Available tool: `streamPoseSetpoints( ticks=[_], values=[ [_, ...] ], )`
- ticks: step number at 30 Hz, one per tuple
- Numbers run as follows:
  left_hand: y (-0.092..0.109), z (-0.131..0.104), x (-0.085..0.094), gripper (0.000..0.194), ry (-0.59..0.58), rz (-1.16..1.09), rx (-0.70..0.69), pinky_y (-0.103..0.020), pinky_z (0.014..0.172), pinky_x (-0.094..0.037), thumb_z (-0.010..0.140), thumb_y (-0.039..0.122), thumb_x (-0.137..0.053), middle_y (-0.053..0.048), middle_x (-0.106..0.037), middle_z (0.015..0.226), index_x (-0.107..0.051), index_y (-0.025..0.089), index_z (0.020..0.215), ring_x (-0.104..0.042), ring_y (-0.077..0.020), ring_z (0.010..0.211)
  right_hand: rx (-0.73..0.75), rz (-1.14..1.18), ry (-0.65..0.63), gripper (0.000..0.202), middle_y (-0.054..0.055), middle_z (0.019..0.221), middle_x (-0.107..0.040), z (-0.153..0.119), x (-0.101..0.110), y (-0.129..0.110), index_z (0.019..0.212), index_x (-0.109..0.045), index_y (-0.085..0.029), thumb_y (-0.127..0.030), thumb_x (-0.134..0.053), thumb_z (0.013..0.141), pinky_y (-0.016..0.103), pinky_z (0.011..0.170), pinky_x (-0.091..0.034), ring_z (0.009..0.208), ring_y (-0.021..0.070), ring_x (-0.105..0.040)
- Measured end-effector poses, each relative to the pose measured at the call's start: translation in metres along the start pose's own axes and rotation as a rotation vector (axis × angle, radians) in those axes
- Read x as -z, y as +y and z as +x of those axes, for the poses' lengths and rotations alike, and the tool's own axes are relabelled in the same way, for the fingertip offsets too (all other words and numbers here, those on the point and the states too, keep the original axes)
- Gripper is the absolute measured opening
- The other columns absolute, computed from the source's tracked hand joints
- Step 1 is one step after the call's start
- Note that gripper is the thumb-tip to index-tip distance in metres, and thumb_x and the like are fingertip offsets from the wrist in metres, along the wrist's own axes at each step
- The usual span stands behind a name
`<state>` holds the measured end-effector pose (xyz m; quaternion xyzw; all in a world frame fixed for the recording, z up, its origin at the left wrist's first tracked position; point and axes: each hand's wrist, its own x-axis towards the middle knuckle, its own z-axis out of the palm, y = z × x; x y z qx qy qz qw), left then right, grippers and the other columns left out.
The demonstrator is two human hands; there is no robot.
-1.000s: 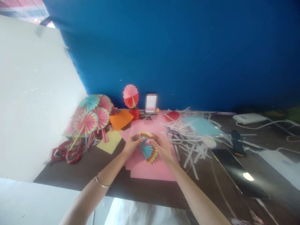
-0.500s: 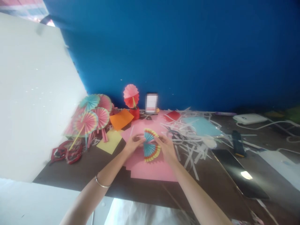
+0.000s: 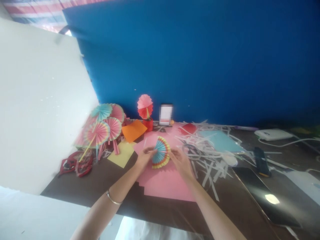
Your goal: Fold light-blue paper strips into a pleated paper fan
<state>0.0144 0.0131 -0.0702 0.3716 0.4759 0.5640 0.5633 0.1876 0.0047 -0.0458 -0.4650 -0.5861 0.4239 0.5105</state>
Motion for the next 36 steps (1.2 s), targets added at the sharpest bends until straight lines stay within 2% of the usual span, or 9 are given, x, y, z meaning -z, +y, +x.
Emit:
streamPoseSetpoints(
  ticks=[5,8,13,17,21,25,28,31,36],
  values=[
    [0.005,0.002,0.014,0.035,0.026,0.529,-0.275,-0.035,0.074,-0.049,0.072,0.032,-0.063,-0.007,-0.065,0.084,-0.061,0.015,0.103,-0.061,-0.0189,0.079,0.012,-0.064,0.21,0.039,0.005,0.075,-0.063,0.008,0.011,0.007,0.08,-0.059,-0.017,-0.054,-0.06,0.07,0.031,0.062,-0.048,0.062,0.0166,-0.058],
    [0.008,0.0,0.016,0.022,0.036,0.858,-0.438,-0.04,0.082,-0.045,0.077,0.03,-0.056,-0.009,-0.063,0.088,-0.064,0.015,0.092,-0.057,-0.0226,0.088,0.005,-0.08,0.233,0.041,0.005,0.072,-0.062,0.01,0.014,0.016,0.08,-0.059,-0.016,-0.056,-0.058,0.07,0.03,0.057,-0.047,0.06,0.0159,-0.057],
    [0.01,0.006,0.022,0.018,0.153,1.019,-0.596,-0.038,0.088,-0.041,0.081,0.022,-0.049,-0.01,-0.059,0.092,-0.063,0.015,0.089,-0.053,-0.0218,0.095,0.022,-0.139,0.231,0.037,0.007,0.078,-0.062,0.009,0.011,0.025,0.082,-0.057,-0.016,-0.052,-0.054,0.074,0.028,0.054,-0.046,0.06,0.0151,-0.056],
    [0.025,0.02,0.034,0.019,0.214,1.185,-0.611,-0.037,0.083,-0.042,0.08,0.015,-0.048,-0.009,-0.058,0.09,-0.063,0.015,0.091,-0.051,-0.0223,0.092,0.099,-0.284,0.203,0.029,0.006,0.076,-0.061,0.005,0.008,0.022,0.081,-0.056,-0.017,-0.044,-0.049,0.079,0.029,0.06,-0.046,0.064,0.0159,-0.057],
    [0.051,0.033,0.047,0.024,0.211,1.567,-0.56,-0.04,0.084,-0.039,0.079,0.009,-0.043,-0.012,-0.055,0.103,-0.064,0.017,0.088,-0.046,-0.0272,0.102,0.207,-0.426,0.116,0.023,0.005,0.074,-0.061,0.002,0.004,0.02,0.079,-0.057,-0.017,-0.038,-0.045,0.082,0.028,0.061,-0.044,0.066,0.0166,-0.056],
    [0.068,0.043,0.059,0.023,0.081,1.819,-0.5,-0.04,0.081,-0.038,0.078,0.009,-0.041,-0.012,-0.056,0.094,-0.062,0.016,0.075,-0.048,-0.028,0.099,0.233,-0.461,0.065,0.02,0.005,0.072,-0.061,0.001,0.001,0.022,0.081,-0.056,-0.018,-0.034,-0.043,0.083,0.027,0.058,-0.043,0.063,0.0158,-0.055],
    [0.069,0.049,0.057,0.02,0.11,1.869,-0.496,-0.041,0.081,-0.039,0.08,0.013,-0.041,-0.013,-0.054,0.094,-0.061,0.015,0.081,-0.049,-0.0286,0.097,0.228,-0.453,0.035,0.02,0.004,0.072,-0.06,0.001,-0.001,0.025,0.081,-0.055,-0.018,-0.033,-0.042,0.084,0.026,0.057,-0.043,0.062,0.0156,-0.055],
    [0.065,0.054,0.048,0.022,0.078,1.875,-0.534,-0.038,0.081,-0.04,0.082,0.018,-0.042,-0.014,-0.053,0.102,-0.055,0.014,0.1,-0.051,-0.0275,0.097,0.216,-0.453,0.02,0.019,0.003,0.069,-0.06,0.0,-0.002,0.026,0.081,-0.055,-0.019,-0.033,-0.042,0.085,0.026,0.055,-0.042,0.06,0.0152,-0.055],
    [0.071,0.06,0.047,0.034,0.0,1.942,-0.407,-0.031,0.069,-0.044,0.082,0.004,-0.03,-0.012,-0.056,0.1,-0.045,0.015,0.111,-0.058,-0.0215,0.083,0.217,-0.445,0.006,0.017,0.002,0.067,-0.059,-0.003,-0.002,0.026,0.081,-0.055,-0.019,-0.03,-0.042,0.084,0.024,0.054,-0.04,0.058,0.0143,-0.054]
  ],
)
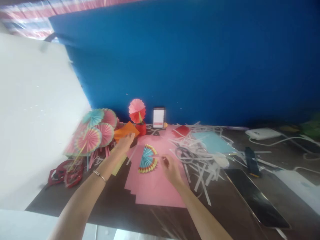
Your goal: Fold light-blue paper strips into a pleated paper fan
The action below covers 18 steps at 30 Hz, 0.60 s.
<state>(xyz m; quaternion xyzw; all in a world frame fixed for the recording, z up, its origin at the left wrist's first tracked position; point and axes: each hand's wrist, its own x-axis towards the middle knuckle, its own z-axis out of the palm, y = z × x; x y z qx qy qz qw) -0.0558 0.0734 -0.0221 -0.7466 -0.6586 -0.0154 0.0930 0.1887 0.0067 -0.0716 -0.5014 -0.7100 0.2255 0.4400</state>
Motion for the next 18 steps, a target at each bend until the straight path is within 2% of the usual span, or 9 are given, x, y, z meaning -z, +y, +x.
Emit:
streamPoseSetpoints(
  ticks=[3,6,8,10,12,15,18],
  values=[
    [-0.016,0.003,0.011,0.027,0.015,0.008,0.042,-0.03,0.068,-0.045,0.083,0.01,-0.035,-0.011,-0.055,0.102,-0.048,0.016,0.106,-0.058,-0.0197,0.081,0.003,0.005,-0.012,0.016,0.001,0.066,-0.059,-0.001,-0.001,0.001,0.082,-0.055,-0.019,-0.03,-0.042,0.083,0.024,0.054,-0.04,0.057,0.0137,-0.054],
    [-0.029,0.008,0.019,0.023,0.062,0.028,0.031,-0.031,0.074,-0.045,0.081,0.011,-0.04,-0.012,-0.05,0.116,-0.056,0.016,0.097,-0.055,-0.0225,0.095,-0.002,0.007,-0.031,0.017,0.0,0.066,-0.058,-0.001,-0.002,0.001,0.083,-0.055,-0.019,-0.03,-0.042,0.084,0.023,0.055,-0.04,0.057,0.0134,-0.054],
    [-0.031,0.012,0.018,0.022,0.058,0.031,0.003,-0.034,0.081,-0.044,0.079,0.011,-0.041,-0.012,-0.049,0.118,-0.061,0.015,0.088,-0.053,-0.0248,0.102,-0.013,0.005,-0.04,0.017,0.0,0.065,-0.058,-0.001,-0.002,0.001,0.083,-0.055,-0.019,-0.031,-0.042,0.084,0.023,0.054,-0.04,0.056,0.0133,-0.054],
    [-0.027,0.016,0.013,0.026,0.053,0.015,-0.037,-0.037,0.088,-0.041,0.079,0.01,-0.039,-0.011,-0.049,0.121,-0.064,0.016,0.085,-0.051,-0.0257,0.107,-0.026,0.012,-0.047,0.017,0.0,0.066,-0.059,-0.001,-0.002,0.001,0.083,-0.056,-0.02,-0.03,-0.043,0.083,0.023,0.054,-0.04,0.057,0.0134,-0.054],
    [-0.019,0.021,0.005,0.027,0.072,-0.024,-0.067,-0.04,0.093,-0.039,0.08,0.014,-0.04,-0.009,-0.04,0.134,-0.065,0.018,0.09,-0.046,-0.027,0.115,-0.043,0.029,-0.045,0.016,0.0,0.068,-0.06,-0.001,-0.002,0.001,0.082,-0.056,-0.02,-0.029,-0.043,0.083,0.023,0.055,-0.04,0.058,0.0136,-0.055],
    [-0.004,0.03,-0.007,0.024,0.131,-0.105,0.029,-0.045,0.097,-0.036,0.08,0.027,-0.046,-0.011,-0.029,0.143,-0.066,0.018,0.09,-0.034,-0.0308,0.126,-0.059,0.052,-0.027,0.016,0.001,0.068,-0.06,0.0,-0.001,0.001,0.079,-0.055,-0.02,-0.028,-0.042,0.082,0.024,0.055,-0.041,0.058,0.0139,-0.055],
    [0.01,0.037,-0.016,0.025,0.097,-0.161,0.061,-0.054,0.099,-0.028,0.077,0.035,-0.053,-0.015,-0.027,0.143,-0.065,0.017,0.089,-0.019,-0.0353,0.133,-0.064,0.068,-0.015,0.015,0.001,0.067,-0.06,0.002,-0.001,0.0,0.075,-0.054,-0.02,-0.027,-0.042,0.081,0.024,0.054,-0.04,0.057,0.0144,-0.055]
  ],
)
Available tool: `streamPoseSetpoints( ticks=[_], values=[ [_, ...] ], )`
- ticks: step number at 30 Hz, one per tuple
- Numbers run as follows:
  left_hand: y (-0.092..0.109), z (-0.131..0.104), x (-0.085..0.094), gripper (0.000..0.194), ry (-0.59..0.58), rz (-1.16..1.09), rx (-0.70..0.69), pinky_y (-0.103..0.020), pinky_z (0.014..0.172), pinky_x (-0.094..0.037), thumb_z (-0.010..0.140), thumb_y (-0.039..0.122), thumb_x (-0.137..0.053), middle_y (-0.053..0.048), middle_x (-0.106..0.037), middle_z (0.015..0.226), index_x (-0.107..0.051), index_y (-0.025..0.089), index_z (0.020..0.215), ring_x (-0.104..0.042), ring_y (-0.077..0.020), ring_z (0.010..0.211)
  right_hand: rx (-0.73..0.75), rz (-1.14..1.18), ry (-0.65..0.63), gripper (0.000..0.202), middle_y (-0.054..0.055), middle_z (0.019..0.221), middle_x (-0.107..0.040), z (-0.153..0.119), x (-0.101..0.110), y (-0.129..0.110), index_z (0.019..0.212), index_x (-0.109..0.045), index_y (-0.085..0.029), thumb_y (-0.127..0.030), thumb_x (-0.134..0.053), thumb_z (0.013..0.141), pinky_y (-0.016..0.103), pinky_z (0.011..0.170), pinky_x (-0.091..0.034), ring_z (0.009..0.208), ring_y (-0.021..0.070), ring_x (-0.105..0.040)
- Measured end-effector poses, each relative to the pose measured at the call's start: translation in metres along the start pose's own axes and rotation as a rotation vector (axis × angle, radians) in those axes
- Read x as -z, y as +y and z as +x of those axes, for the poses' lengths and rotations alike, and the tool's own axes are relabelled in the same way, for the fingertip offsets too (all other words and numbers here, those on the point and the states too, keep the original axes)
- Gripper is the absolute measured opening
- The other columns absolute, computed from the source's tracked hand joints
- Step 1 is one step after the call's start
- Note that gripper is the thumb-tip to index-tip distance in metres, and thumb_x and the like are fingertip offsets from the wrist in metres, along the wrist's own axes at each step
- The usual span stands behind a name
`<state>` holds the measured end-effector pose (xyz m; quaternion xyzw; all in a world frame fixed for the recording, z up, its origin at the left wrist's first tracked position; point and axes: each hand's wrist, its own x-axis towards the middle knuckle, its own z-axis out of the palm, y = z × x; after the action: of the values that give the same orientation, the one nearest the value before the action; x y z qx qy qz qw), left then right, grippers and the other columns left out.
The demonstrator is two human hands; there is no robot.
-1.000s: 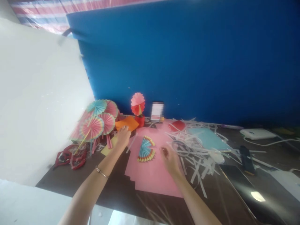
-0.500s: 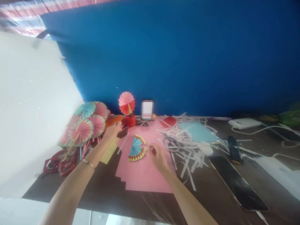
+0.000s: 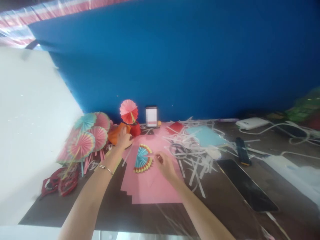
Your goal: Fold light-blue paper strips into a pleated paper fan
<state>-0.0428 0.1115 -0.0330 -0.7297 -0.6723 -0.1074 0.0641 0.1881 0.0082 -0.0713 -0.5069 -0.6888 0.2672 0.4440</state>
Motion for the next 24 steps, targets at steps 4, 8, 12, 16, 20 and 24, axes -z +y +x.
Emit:
streamPoseSetpoints(
  ticks=[4,8,12,16,20,24],
  values=[
    [0.009,0.003,-0.008,0.017,-0.08,-0.04,0.042,-0.063,0.098,-0.021,0.078,0.023,-0.048,-0.016,-0.029,0.142,-0.063,0.016,0.085,-0.01,-0.0371,0.135,-0.025,0.002,0.01,0.015,0.001,0.066,-0.06,0.002,0.002,-0.001,0.072,-0.054,-0.02,-0.027,-0.043,0.079,0.025,0.054,-0.04,0.058,0.0153,-0.055],
    [0.007,0.001,-0.01,0.015,-0.028,-0.061,0.026,-0.06,0.101,-0.018,0.078,0.017,-0.045,-0.016,-0.03,0.14,-0.06,0.015,0.082,-0.008,-0.0346,0.136,-0.059,0.027,-0.003,0.013,0.001,0.067,-0.06,0.002,0.002,-0.001,0.073,-0.054,-0.02,-0.026,-0.044,0.079,0.025,0.055,-0.04,0.059,0.0152,-0.055],
    [0.004,-0.009,-0.011,0.017,0.103,-0.134,0.101,-0.051,0.103,-0.024,0.082,0.019,-0.041,-0.018,-0.045,0.124,-0.057,0.014,0.082,-0.024,-0.0314,0.131,-0.058,0.037,-0.023,0.014,0.001,0.068,-0.06,0.002,0.001,-0.003,0.073,-0.053,-0.02,-0.028,-0.043,0.079,0.025,0.055,-0.04,0.06,0.0151,-0.056],
    [0.01,-0.025,-0.013,0.016,0.306,-0.297,0.077,-0.041,0.099,-0.032,0.085,0.017,-0.035,-0.016,-0.054,0.106,-0.051,0.016,0.081,-0.043,-0.0244,0.116,-0.052,0.005,-0.036,0.014,0.0,0.067,-0.06,0.001,0.002,-0.005,0.072,-0.053,-0.02,-0.028,-0.044,0.08,0.025,0.055,-0.04,0.06,0.0146,-0.056],
    [0.019,-0.037,-0.019,0.015,0.364,-0.666,0.171,-0.034,0.081,-0.046,0.089,0.024,-0.03,-0.007,-0.059,0.084,-0.043,0.019,0.085,-0.059,-0.0177,0.084,-0.049,-0.011,-0.025,0.014,0.0,0.069,-0.06,0.0,0.003,-0.004,0.074,-0.054,-0.02,-0.028,-0.044,0.08,0.025,0.056,-0.041,0.061,0.0146,-0.056],
    [0.023,-0.04,-0.026,0.014,0.392,-0.898,0.228,-0.029,0.074,-0.048,0.089,0.028,-0.031,-0.005,-0.058,0.079,-0.042,0.019,0.086,-0.06,-0.0142,0.076,0.013,-0.047,-0.05,0.016,0.001,0.072,-0.062,-0.002,0.005,-0.002,0.079,-0.055,-0.02,-0.027,-0.042,0.083,0.025,0.058,-0.042,0.062,0.0146,-0.057]
  ],
)
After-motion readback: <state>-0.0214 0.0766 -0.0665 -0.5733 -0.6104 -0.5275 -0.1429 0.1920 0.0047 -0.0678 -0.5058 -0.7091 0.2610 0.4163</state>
